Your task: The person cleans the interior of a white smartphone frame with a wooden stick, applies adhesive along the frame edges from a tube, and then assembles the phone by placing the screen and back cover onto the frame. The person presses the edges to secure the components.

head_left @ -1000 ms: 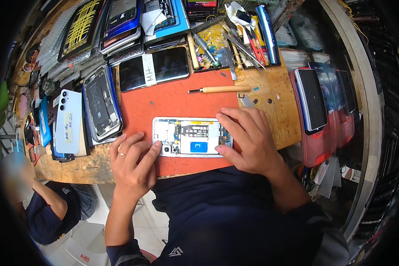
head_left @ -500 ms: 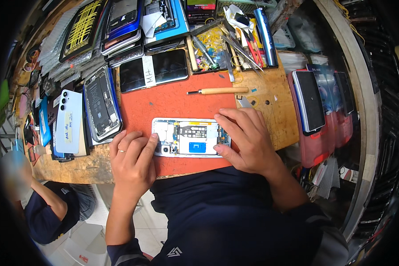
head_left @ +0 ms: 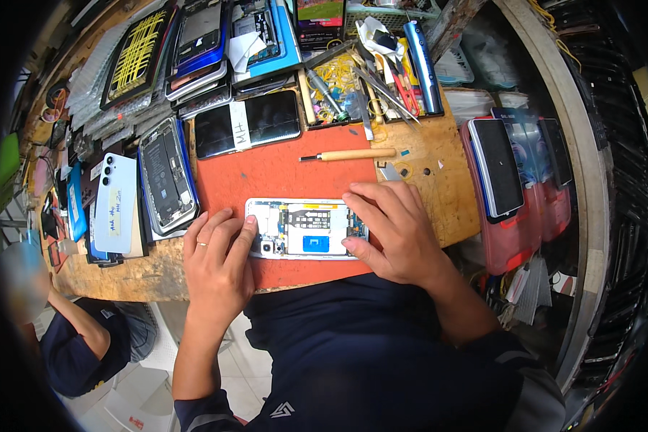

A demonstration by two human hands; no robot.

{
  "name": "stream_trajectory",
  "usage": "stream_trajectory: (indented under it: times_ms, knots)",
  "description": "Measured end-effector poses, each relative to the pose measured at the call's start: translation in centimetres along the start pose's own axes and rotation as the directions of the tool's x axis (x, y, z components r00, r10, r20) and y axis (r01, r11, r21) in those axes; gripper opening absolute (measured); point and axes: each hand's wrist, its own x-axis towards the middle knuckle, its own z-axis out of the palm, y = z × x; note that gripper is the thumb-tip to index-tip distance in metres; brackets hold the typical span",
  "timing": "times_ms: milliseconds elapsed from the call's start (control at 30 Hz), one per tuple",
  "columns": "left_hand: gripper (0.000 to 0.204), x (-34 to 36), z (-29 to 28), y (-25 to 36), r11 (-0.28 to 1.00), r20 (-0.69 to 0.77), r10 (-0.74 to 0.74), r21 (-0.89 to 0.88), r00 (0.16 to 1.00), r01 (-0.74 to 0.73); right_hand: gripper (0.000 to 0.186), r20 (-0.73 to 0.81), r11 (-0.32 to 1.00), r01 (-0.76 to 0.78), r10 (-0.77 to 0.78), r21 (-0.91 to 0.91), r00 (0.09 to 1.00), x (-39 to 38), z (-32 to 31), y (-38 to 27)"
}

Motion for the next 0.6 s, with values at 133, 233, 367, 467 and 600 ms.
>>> stream_trajectory:
  times_ms: [133,233,367,467,600]
  knots:
    - [0.052,-0.3,-0.1,0.3,0.999,-0.001,-0.025,-0.036,1.0,0.025,0.056,-0.004,1.0,-0.003,0.003,0.008,1.0,0.0,0.0,0.0]
    - [0.052,-0.6,-0.3,0.3,0.996,0.01,-0.06,-0.071,0.998,0.061,0.056,-0.004,1.0,-0.007,0.007,0.012,1.0,0.0,0.0,0.0]
    - [0.049,-0.8,-0.4,0.2,0.999,0.004,-0.026,-0.02,1.0,0.026,0.056,0.002,1.0,-0.017,0.017,0.005,1.0,0.0,0.1,-0.1]
    - [0.046,-0.4,-0.3,0.2,1.0,-0.008,-0.005,0.004,1.0,0.005,0.056,-0.003,1.0,-0.01,0.01,0.0,1.0,0.0,0.1,-0.1]
    - [0.042,0.2,-0.3,-0.1,0.998,0.005,-0.029,-0.056,1.0,0.029,0.056,-0.003,1.0,-0.006,0.006,-0.007,1.0,0.1,0.1,-0.1]
